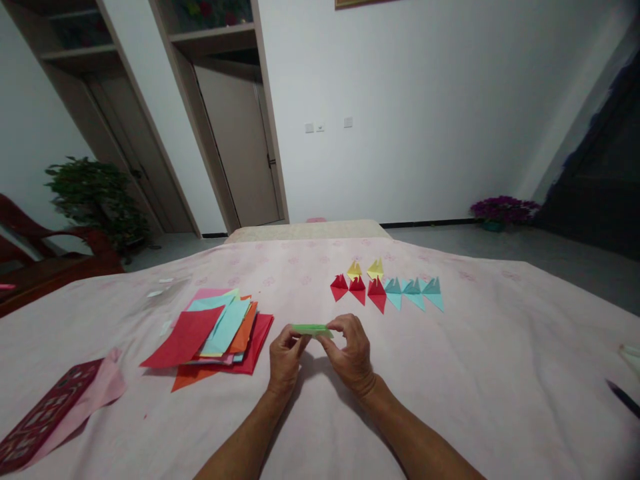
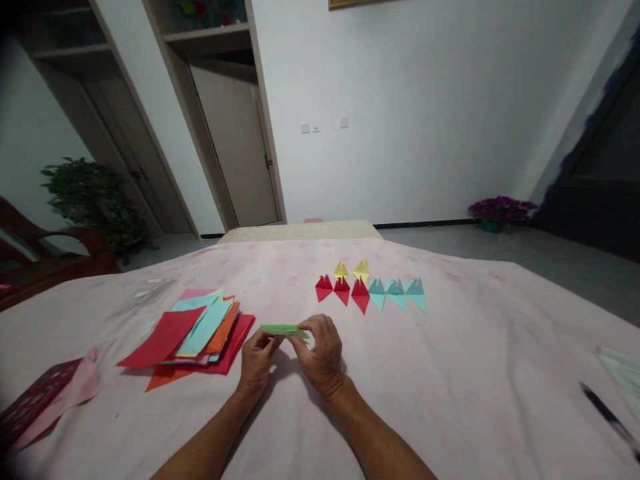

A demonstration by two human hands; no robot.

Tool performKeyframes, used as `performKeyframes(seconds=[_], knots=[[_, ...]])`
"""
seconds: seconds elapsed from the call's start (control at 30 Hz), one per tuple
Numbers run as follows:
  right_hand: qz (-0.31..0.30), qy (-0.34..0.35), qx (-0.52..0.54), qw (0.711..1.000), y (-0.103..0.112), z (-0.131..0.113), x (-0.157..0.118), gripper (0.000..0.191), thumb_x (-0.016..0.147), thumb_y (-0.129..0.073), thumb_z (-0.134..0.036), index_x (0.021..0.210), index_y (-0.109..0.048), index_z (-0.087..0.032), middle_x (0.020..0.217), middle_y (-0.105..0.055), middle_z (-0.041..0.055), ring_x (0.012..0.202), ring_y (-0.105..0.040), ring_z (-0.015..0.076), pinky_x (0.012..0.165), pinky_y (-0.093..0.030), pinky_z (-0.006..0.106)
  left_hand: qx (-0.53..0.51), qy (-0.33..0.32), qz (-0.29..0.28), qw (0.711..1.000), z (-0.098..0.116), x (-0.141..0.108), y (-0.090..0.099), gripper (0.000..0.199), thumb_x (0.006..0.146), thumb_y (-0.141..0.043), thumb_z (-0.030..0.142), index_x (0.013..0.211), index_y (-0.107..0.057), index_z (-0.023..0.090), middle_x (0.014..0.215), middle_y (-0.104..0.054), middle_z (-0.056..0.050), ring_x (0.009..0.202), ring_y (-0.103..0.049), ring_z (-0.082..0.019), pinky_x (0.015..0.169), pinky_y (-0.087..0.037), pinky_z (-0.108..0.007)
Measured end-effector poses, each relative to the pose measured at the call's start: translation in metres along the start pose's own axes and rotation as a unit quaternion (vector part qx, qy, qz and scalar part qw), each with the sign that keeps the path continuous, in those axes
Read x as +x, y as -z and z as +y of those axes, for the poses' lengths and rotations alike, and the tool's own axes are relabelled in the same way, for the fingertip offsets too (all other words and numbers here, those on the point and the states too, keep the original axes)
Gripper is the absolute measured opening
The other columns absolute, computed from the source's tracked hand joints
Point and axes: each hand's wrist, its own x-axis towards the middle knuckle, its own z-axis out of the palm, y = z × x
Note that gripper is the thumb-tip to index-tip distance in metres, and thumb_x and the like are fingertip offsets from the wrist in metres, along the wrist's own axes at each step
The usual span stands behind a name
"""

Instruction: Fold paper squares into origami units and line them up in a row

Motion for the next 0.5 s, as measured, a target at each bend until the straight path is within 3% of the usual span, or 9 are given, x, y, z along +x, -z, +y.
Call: performKeyframes(seconds=[0.5], knots=[[-0.038, -0.004, -0.03, 0.999, -0.001, 0.005, -0.0038, 0.007, 0.085, -0.065, -0.017, 0.085, -0.061, -0.023, 0.081, -0.068, 0.0028, 0.079, -0.058, 0.0201, 0.074, -0.044, 0.035, 0.005, -0.031, -0.006, 0.999, -0.0038, 0.0008, -0.0022, 0.027, 0.075, -0.076, 0.042, 0.074, -0.067, 0.017, 0.07, -0.062, 0.0, 0.063, -0.052, -0.013, 0.059, -0.042, -0.023]])
